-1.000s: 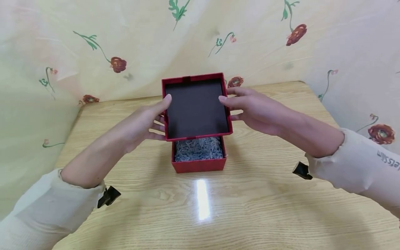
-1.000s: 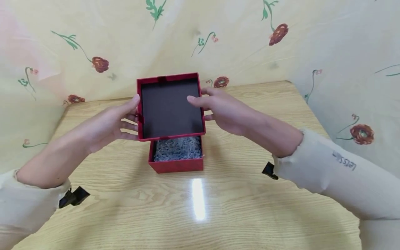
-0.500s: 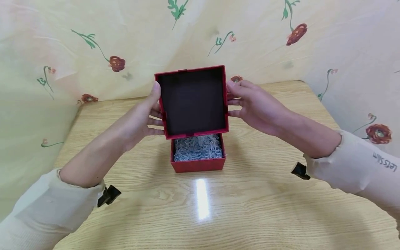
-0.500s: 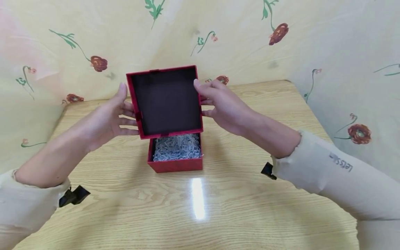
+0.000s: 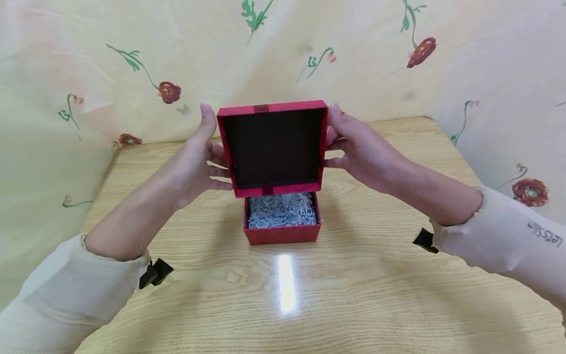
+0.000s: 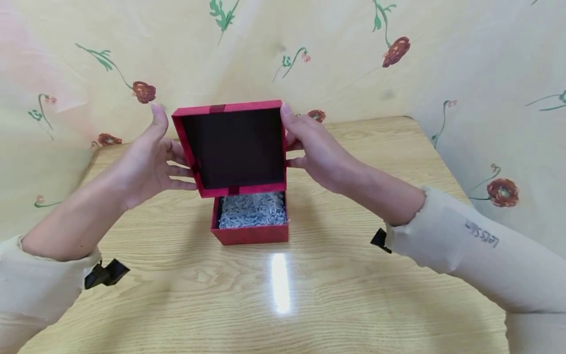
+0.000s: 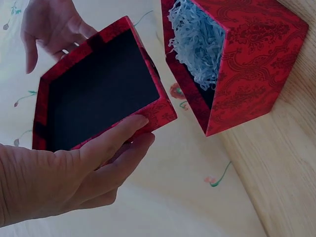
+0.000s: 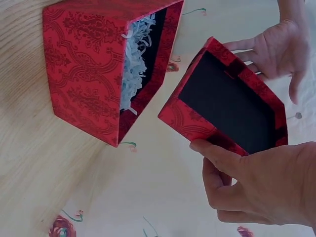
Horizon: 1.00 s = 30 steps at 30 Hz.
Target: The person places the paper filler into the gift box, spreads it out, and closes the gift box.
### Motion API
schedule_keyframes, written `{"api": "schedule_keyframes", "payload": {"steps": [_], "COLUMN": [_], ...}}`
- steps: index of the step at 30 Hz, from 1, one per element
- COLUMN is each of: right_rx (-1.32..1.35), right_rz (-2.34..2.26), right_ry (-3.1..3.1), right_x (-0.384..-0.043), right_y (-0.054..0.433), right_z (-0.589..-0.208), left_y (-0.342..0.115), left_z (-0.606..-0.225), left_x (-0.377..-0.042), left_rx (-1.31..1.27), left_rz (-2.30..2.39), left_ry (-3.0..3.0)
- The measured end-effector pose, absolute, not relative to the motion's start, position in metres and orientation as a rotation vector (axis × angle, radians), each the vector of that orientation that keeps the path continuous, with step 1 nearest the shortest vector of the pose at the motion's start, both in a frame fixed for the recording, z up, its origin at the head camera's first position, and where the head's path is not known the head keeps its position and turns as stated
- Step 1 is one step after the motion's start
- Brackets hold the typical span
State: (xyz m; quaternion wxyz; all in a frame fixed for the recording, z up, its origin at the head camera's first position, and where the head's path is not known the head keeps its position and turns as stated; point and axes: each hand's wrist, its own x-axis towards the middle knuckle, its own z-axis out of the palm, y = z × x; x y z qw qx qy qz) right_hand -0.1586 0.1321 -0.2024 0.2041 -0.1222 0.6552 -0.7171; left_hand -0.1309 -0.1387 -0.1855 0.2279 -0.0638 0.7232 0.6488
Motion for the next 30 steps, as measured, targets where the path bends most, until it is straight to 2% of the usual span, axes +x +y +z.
{"api": "schedule_keyframes", "payload": {"steps": [11,30], "right_rx": [-0.345,-0.285], "right_rz": [-1.924,-1.786], "right_ry": [1.866,1.898], "right_x": [-0.155,-0.155], "right_y": [0.134,0.147], "right_z": [-0.201,-0.188], "left_y": [-0.139,-0.149], "left_z": [-0.188,-0.201], "left_x": [-0.13,-0.133], "left_rx": [-0.133,0.201], "left_rz": [1.844,1.919], "left_ry": [1.941,1.953]}}
